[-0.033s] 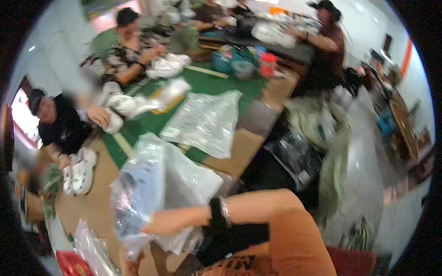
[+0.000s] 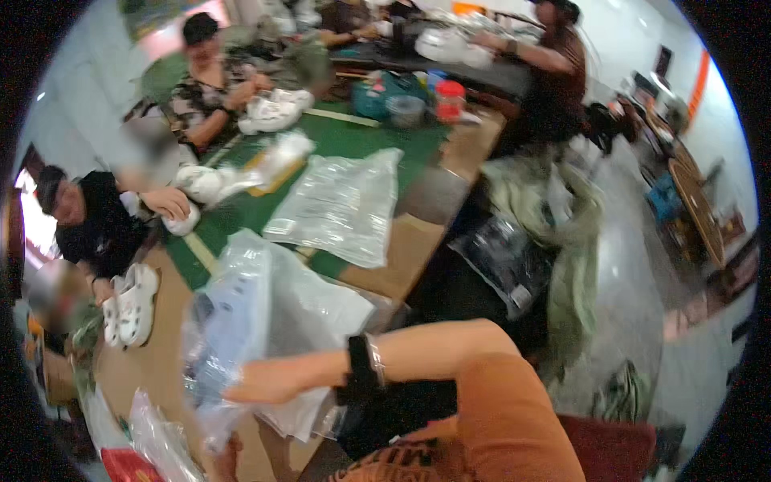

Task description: Packaging pairs of decorated clogs into plastic bags.

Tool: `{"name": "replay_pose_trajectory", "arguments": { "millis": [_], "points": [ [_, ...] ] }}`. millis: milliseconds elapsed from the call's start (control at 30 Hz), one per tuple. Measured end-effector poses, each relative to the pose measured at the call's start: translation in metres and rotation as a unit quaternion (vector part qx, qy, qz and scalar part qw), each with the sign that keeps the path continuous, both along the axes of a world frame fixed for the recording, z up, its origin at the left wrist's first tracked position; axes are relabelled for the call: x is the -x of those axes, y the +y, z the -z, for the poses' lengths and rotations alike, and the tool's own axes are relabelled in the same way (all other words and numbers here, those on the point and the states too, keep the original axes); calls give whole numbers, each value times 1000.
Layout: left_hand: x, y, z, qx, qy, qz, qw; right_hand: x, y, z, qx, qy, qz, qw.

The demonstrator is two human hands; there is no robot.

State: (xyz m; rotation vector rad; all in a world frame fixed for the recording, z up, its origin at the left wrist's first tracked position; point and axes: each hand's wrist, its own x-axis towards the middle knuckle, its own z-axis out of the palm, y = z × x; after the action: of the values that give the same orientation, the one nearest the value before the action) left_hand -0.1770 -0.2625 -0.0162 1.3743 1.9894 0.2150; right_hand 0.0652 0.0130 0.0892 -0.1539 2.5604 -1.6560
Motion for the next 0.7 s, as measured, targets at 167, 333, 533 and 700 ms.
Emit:
{"name": "replay_pose_trajectory", "arguments": {
  "millis": [167,333,533,700],
  "points": [
    [-91,74,-83,-345,-690,-266,577,-48,27,-48,152,60,136,977],
    [-134,112,-45,-296,-244,-251,889,-142,59,-100,169,103,279,940],
    [-180,144,-48,-201,168,47,964,-244,144,-74,88,288,497,814],
    [-190,156,-37,-161,227,45,959,-327,247,-7,21,178,650,739]
  ]
}}
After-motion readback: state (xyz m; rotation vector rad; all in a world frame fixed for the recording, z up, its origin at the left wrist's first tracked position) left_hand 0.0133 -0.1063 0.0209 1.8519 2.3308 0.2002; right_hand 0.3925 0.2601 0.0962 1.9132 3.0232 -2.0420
